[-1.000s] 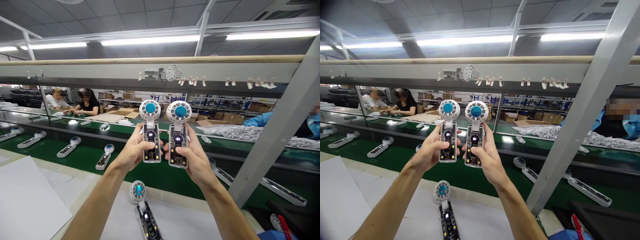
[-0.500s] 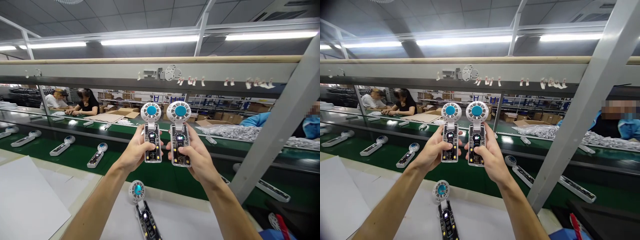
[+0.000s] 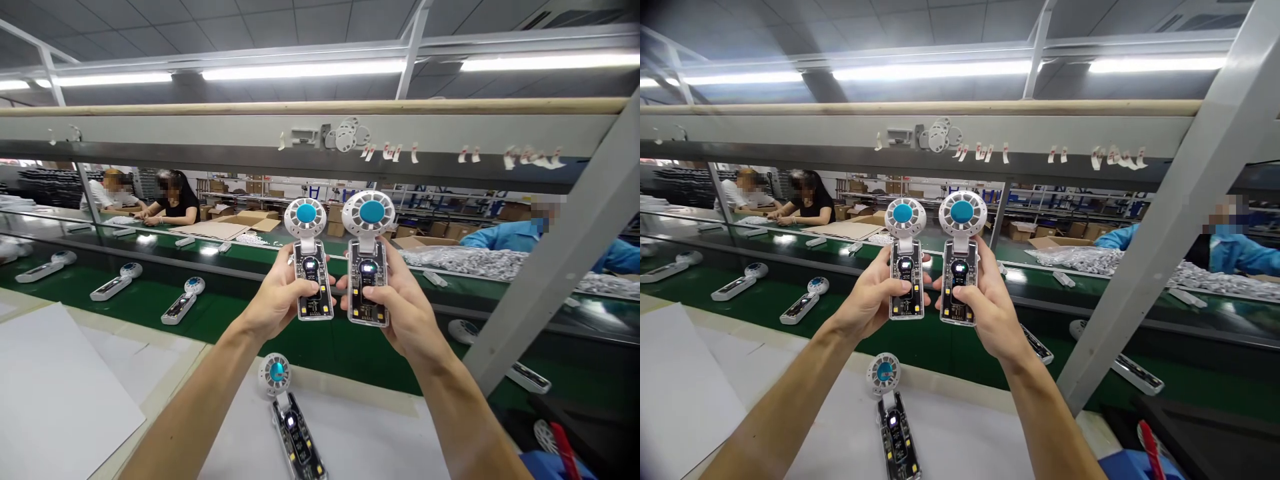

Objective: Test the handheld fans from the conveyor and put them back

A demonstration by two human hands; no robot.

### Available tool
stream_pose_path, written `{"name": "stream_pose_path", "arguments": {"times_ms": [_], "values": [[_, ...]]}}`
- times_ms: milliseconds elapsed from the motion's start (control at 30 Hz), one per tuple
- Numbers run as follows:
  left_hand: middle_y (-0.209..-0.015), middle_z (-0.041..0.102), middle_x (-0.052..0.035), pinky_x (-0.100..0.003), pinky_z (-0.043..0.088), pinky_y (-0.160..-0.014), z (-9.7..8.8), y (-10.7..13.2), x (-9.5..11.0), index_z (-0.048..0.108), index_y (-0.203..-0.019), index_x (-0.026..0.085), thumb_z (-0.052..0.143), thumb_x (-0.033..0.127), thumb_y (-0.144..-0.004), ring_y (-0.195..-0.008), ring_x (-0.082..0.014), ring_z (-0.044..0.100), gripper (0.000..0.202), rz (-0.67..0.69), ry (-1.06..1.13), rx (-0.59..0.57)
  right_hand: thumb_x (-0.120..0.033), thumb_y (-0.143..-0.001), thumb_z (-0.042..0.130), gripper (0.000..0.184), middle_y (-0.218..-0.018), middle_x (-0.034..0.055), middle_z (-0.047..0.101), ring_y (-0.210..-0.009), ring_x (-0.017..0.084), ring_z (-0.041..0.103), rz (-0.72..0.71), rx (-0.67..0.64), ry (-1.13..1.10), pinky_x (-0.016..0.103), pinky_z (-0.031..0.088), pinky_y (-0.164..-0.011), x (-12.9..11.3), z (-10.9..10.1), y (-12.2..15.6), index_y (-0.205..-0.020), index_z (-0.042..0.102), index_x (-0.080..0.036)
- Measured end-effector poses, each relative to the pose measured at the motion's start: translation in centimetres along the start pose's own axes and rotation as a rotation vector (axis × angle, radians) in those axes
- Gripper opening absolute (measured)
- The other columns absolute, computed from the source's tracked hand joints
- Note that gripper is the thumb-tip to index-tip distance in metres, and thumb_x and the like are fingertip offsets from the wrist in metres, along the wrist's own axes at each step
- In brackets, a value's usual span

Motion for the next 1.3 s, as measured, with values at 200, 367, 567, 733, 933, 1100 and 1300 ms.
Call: {"name": "stream_pose_path", "arguments": {"times_ms": [200,367,567,733,933,1100,1300], "values": [[-0.103,0.069,-0.0066,-0.035,0.06,-0.068,0.1,0.0,-0.1,0.035,-0.134,0.022,0.075,0.015,-0.073,-0.073,-0.0204,0.072,0.074,-0.01,0.031,-0.002,-0.023,-0.081,0.065,0.086,-0.091,0.0018,0.073,-0.067,0.019,0.07,0.024,0.017,0.019,0.036,0.062,-0.065,-0.2,-0.3,0.0,-0.156,0.023,-0.032],[-0.1,0.07,-0.0069,-0.035,0.06,-0.067,0.2,0.1,-0.1,0.036,-0.133,0.021,0.075,0.014,-0.074,-0.072,-0.0218,0.073,0.072,-0.006,0.027,-0.002,-0.021,-0.078,0.067,0.085,-0.104,0.0043,0.072,-0.068,0.019,0.071,0.015,0.044,0.004,0.035,0.062,-0.064,-0.3,-0.1,0.0,-0.153,0.029,-0.032],[-0.102,0.073,-0.0096,-0.037,0.06,-0.072,0.2,0.1,-0.3,0.041,-0.128,0.019,0.074,0.015,-0.077,-0.076,-0.0227,0.074,0.061,-0.033,0.064,-0.037,-0.022,-0.08,0.066,0.085,-0.124,0.0067,0.067,-0.081,0.021,0.072,0.005,0.059,0.043,0.037,0.063,-0.068,-0.2,-0.2,-0.1,-0.154,0.028,-0.034],[-0.105,0.073,-0.0123,-0.036,0.06,-0.072,0.1,0.0,-0.5,0.038,-0.132,0.02,0.075,0.016,-0.077,-0.076,-0.0224,0.074,0.067,-0.052,0.052,-0.031,-0.024,-0.08,0.067,0.085,-0.12,0.0068,0.068,-0.075,0.021,0.072,0.0,0.046,0.044,0.036,0.062,-0.065,0.2,-0.4,-0.3,-0.155,0.026,-0.034],[-0.104,0.07,-0.0089,-0.036,0.061,-0.07,0.1,-0.1,-0.5,0.036,-0.132,0.021,0.076,0.02,-0.077,-0.075,-0.0209,0.073,0.067,-0.034,0.017,-0.031,-0.023,-0.081,0.066,0.085,-0.112,0.0052,0.07,-0.075,0.02,0.071,0.01,0.024,0.031,0.036,0.061,-0.065,-0.1,-0.1,0.0,-0.155,0.024,-0.034],[-0.09,0.067,-0.0015,-0.029,0.057,-0.057,0.2,-0.2,-0.7,0.038,-0.129,0.024,0.077,0.031,-0.079,-0.062,-0.0166,0.068,0.064,0.016,-0.126,0.09,-0.03,-0.084,0.068,0.076,-0.096,0.002,0.071,-0.066,0.019,0.069,0.004,0.061,0.048,0.034,0.059,-0.06,-0.3,0.4,0.1,-0.149,0.029,-0.032],[-0.064,0.061,0.0021,-0.027,0.053,-0.051,-0.2,-0.5,-1.1,0.054,-0.101,0.018,0.078,0.036,-0.077,-0.052,-0.0142,0.06,0.039,0.086,-0.249,0.214,-0.04,-0.077,0.077,0.045,-0.083,0.0,0.068,-0.055,0.016,0.064,0.13,0.151,-0.019,0.029,0.056,-0.049,1.2,1.5,-0.1,-0.108,0.051,-0.022]]}}
Point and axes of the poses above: each hand's wrist, its own y-axis away from the middle knuckle, its own z-axis out of the palm, x = y × z, the point moved 2 cm from there along -y, towards the middle knuckle
